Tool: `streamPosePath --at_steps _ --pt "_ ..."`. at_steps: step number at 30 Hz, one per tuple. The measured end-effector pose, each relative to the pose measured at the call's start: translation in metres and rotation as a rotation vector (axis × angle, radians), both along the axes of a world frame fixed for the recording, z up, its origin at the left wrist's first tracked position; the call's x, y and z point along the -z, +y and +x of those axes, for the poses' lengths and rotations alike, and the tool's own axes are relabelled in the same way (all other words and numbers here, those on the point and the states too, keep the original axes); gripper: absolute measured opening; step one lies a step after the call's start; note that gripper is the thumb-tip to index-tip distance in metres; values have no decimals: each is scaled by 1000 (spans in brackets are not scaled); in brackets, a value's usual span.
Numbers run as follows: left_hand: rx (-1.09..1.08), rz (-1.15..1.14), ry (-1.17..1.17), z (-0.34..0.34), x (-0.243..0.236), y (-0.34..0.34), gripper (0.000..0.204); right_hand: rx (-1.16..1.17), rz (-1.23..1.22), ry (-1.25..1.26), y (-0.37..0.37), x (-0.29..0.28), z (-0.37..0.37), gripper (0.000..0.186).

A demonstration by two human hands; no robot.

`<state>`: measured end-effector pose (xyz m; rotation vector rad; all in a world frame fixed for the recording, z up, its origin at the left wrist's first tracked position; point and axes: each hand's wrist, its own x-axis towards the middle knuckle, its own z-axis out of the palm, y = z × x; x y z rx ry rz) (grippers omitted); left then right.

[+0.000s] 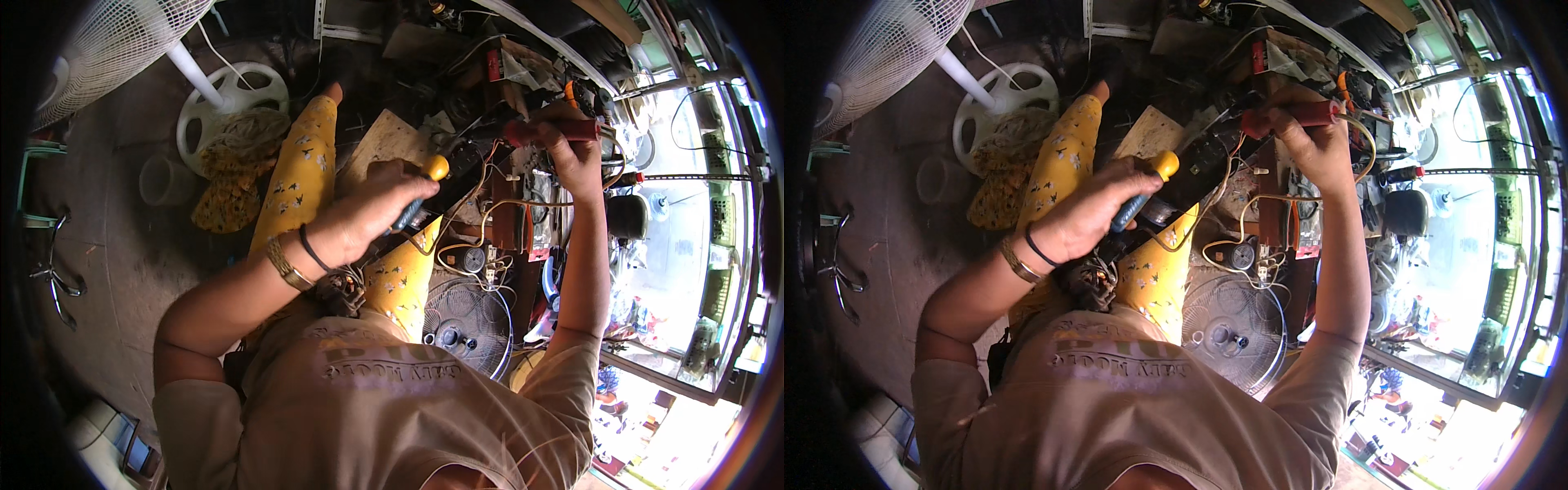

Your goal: The person solders a wire onto a motor assembly and uses a screwdriver to manipulate internal components while repairing an appliance.

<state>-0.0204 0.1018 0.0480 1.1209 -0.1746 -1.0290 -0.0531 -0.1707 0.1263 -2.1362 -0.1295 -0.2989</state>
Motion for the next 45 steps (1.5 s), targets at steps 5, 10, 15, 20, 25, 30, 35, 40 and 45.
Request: streamPosePath --at_steps 5,10,15,20,25,30,35,40,45 --pt "112 174 319 10 -18 1 23 40 16 -56 -7 1 -8 18" --pt "196 220 380 11 -10 -5 24 55 8 -37 -11 -1 -13 20" --pt "216 242 319 3 -16 -6 24 59 15 -54 -13 -3 -18 19" --pt "258 182 296 -1 -12 -6 23 46 42 -87 -13 -2 -16 18" --pt "270 191 325 2 -6 -13 26 29 37 -70 -9 -6 -17 17" --pt "266 220 337 3 -5 -18 28 59 15 -72 -7 -9 -17 19" --pt "271 204 326 4 -1 -20 27 59 6 -80 -5 -11 -18 18" --pt "231 193 292 1 -2 -20 27 42 -9 -103 -5 -9 -16 18" --pt "206 187 266 -6 -1 -21 29 35 13 -84 -6 -7 -16 18"
